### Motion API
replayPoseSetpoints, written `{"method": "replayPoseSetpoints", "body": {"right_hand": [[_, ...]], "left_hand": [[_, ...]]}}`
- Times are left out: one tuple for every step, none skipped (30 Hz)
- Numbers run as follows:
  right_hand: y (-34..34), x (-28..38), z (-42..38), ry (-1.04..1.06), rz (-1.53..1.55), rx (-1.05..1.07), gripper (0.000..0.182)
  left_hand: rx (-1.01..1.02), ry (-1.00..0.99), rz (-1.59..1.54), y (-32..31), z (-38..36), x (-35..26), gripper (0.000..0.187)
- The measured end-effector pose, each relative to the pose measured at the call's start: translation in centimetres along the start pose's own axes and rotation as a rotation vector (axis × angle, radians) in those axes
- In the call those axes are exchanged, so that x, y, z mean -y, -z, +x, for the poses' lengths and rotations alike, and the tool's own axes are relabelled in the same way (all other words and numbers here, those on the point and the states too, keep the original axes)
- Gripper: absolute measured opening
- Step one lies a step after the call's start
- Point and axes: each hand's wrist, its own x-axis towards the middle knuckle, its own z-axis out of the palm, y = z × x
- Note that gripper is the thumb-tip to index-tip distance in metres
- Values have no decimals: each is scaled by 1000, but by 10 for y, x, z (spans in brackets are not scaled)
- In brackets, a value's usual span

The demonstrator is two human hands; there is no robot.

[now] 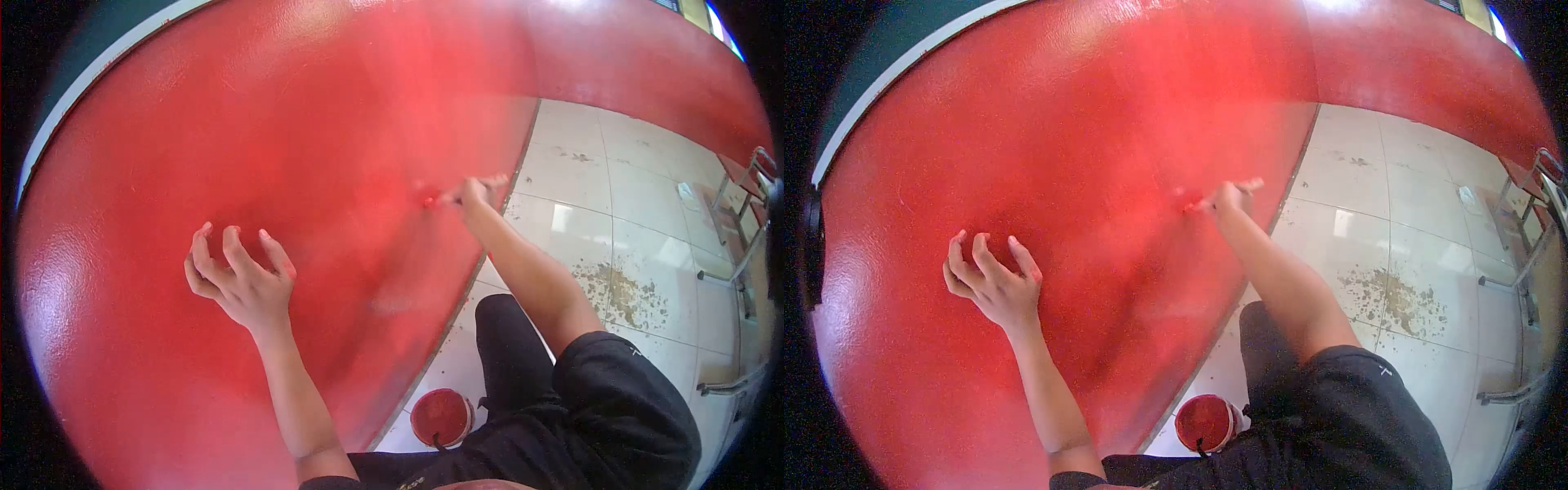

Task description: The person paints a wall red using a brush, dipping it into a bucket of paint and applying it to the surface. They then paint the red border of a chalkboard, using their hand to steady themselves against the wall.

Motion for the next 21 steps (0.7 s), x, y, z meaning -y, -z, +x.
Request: {"method": "replayPoseSetpoints", "body": {"right_hand": [[-19, 12, -1, 98, -45, 26, 51], [-42, 19, 44, 144, 365, 409, 64], [-78, 68, 12, 301, 189, 485, 55], [-110, 117, -33, 526, 105, 347, 42], [-139, 165, -71, 629, 282, 304, 42], [-179, 207, -76, 544, 357, 266, 31], [-177, 206, -68, 539, 357, 261, 31], [-175, 204, -61, 581, 356, 390, 24], [-170, 201, -51, 621, 356, 513, 17], [-161, 196, -40, 660, 353, 632, 11], [-152, 193, -27, 703, 349, 755, 7], [-127, 136, 46, 616, 562, 1048, 15], [-86, 93, 19, 392, 559, 723, 17], [-47, 58, 20, 219, 502, 545, 17], [-5, 20, 51, 44, 438, 368, 18], [41, -53, 136, 90, 295, 286, 20], [64, -45, 88, -5, 130, 94, 18], [66, -47, 82, -14, 136, 92, 18], [68, -52, 78, -69, 17, 58, 17], [69, -54, 74, -122, -106, 25, 16], [39, -26, 38, 28, 8, 30, 15]], "left_hand": [[-8, 12, 2, -1, 1, -2, 31], [-4, 12, -7, -1, 1, -3, 31], [-20, 14, 0, -2, 1, -2, 31], [-35, 15, 6, -3, 0, -3, 31], [-40, 26, -8, 0, 2, -5, 31], [-37, 20, -13, 0, 2, -4, 31], [-52, 16, -11, -1, 1, -3, 31], [-66, 15, -7, 0, 1, -3, 32], [-53, 34, -7, 2, 2, -6, 32], [-43, 27, -13, 2, 2, -7, 32], [-35, 17, 20, 1, 3, -7, 32], [-31, 10, 54, 0, 2, -7, 32], [-23, 8, 74, -1, 2, -8, 32], [-23, 1, 74, -1, 4, -11, 32], [-1, -20, 103, -1, 5, -13, 32], [22, -48, 135, -1, 7, -14, 32], [24, -58, 139, -1, 8, -15, 32], [34, -61, 169, -1, 9, -16, 32], [47, -61, 197, 0, 9, -16, 32], [53, -66, 196, 0, 8, -17, 32], [41, -56, 198, -2, 8, -16, 32]]}}
